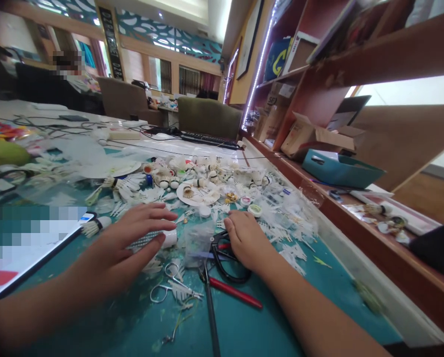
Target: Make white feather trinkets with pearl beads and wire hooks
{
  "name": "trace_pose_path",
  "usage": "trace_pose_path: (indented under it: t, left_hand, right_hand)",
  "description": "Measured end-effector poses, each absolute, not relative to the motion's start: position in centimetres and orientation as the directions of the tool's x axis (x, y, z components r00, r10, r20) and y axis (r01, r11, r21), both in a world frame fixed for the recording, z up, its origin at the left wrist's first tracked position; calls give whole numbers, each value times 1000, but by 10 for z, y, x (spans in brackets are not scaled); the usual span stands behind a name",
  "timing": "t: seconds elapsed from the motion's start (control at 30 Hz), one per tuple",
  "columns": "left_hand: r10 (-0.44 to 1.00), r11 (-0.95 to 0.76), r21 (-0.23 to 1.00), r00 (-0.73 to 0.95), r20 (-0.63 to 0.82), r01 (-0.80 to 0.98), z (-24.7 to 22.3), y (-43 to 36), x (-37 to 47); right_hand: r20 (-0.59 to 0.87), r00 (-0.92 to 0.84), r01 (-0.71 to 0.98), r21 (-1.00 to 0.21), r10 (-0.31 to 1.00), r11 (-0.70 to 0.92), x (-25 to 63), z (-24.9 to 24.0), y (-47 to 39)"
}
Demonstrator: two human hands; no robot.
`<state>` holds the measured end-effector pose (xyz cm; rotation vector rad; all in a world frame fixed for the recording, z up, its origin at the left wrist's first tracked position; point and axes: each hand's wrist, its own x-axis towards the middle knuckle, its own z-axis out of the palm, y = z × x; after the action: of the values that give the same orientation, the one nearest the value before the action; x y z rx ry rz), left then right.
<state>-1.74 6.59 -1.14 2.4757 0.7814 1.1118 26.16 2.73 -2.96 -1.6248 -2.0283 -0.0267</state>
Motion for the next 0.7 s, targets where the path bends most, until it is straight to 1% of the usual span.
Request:
trace_pose_path:
  t: [0.1,0.2,0.33,0.43,0.53,0.63,0.7]
  left_hand:
    - [576,-815,467,563,592,343,-10,64,-17]
    - [562,-825,465,561,608,321,-9,62,-16]
    - [606,-787,536,542,582,305,-8,59,-16]
    - [630,-761,577,549,549,296,-8,56,-16]
    - [638,-748,595,563,525,293,-10,53,-18]
    - [612,-744,623,622,489,241,-11,49,-20]
    - [596,-733,650,648,474,199,-11,46,-20]
  right_hand:
    - [418,-119,903,-331,901,273,261,-28,28]
    - [471,-70,881,-384,879,276,262,-25,25]
    - [579,-17,829,-448,815,335,258,-19,17]
    - [653,-26,791,-449,757,415,250,-16,6]
    - [703,-88,770,-402,706,496,240,-13,-7]
    - [749,-208,773,-269,630,575,230,-10,-18]
    - [751,-273,756,-219,602,617,225,-10,-23]
